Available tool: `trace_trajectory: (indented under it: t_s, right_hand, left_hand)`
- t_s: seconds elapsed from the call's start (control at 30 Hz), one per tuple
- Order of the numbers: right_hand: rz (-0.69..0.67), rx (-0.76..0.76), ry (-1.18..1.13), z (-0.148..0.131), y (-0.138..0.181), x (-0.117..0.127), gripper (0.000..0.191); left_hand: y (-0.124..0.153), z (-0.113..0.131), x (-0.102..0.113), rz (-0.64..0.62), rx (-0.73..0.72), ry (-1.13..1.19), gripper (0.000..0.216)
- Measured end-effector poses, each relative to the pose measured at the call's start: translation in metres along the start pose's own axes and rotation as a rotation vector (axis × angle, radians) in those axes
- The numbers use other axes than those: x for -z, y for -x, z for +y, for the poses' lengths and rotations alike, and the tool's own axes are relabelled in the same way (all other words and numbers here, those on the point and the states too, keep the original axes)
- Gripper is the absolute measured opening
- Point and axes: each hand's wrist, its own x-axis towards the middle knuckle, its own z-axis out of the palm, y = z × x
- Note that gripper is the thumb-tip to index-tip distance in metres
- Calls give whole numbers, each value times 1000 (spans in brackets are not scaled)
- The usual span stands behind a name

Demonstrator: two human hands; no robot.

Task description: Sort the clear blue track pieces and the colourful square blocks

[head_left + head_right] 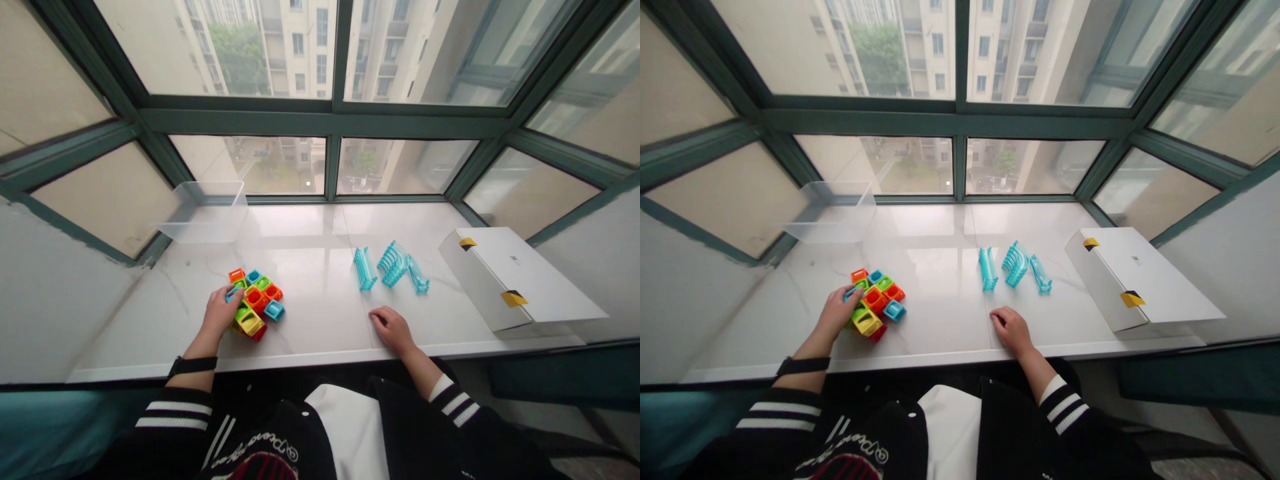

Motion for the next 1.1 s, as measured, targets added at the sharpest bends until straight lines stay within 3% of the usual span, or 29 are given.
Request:
trace_trajectory:
  t_s: [0.47,0.67,0.87,1.0,1.1]
  right_hand:
    - [-1,5,10,-3,0,-1,23]
    - [-28,28,-145,-24,-5,-10,25]
    - [-110,168,-315,-65,-18,-28,47]
    - [-216,224,-304,-84,-29,-47,76]
    - [-268,235,-310,-90,-33,-62,83]
  left_hand:
    - [68,41,-42,-166,96,376,71]
    - [92,45,-45,-264,-33,453,62]
    - [73,47,-36,27,-169,183,41]
    - [53,55,-54,-5,-123,120,43]
    - [47,59,-71,-60,-118,92,43]
